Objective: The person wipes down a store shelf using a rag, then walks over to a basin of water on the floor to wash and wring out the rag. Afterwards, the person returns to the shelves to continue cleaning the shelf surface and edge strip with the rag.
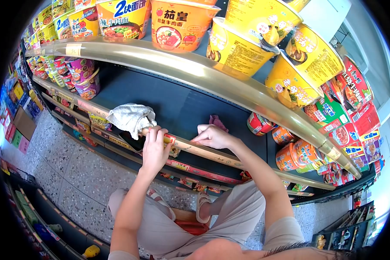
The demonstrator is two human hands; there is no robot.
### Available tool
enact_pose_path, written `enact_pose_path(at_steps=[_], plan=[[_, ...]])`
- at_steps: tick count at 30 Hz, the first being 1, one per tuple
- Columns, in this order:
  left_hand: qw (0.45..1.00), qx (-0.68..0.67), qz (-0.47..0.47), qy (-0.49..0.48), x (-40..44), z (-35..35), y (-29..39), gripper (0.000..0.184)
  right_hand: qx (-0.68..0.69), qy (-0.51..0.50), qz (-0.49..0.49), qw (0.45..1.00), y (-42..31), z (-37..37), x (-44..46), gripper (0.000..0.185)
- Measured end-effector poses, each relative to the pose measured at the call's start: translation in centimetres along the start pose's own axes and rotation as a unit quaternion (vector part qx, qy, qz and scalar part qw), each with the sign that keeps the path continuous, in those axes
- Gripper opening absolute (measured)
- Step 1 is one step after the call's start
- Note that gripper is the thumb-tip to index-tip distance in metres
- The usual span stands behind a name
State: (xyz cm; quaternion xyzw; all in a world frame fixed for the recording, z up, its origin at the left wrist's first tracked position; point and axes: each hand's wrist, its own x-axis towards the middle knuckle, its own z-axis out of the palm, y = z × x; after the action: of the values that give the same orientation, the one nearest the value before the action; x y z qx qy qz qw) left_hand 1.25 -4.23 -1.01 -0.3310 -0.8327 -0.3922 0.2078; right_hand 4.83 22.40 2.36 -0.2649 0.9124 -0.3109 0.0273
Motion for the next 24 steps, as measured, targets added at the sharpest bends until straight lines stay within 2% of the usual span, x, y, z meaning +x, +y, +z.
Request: enact_pose_path(at_steps=[11, 19, 24], plan=[[1.000, -0.006, -0.009, -0.005, -0.1, 0.4, -0.3, 0.048, -0.078, 0.105, 0.046, 0.990, -0.1, 1.2, 2.7, 0.016], [1.000, -0.005, -0.009, -0.005, -0.1, 0.3, -0.2, 0.049, -0.121, 0.174, 0.124, 0.969, 1.1, 1.7, 6.4, 0.014], [1.000, -0.009, -0.008, -0.009, 0.0, 0.1, 0.0, 0.049, -0.124, 0.192, 0.139, 0.964, 0.6, 1.9, 6.7, 0.013]])
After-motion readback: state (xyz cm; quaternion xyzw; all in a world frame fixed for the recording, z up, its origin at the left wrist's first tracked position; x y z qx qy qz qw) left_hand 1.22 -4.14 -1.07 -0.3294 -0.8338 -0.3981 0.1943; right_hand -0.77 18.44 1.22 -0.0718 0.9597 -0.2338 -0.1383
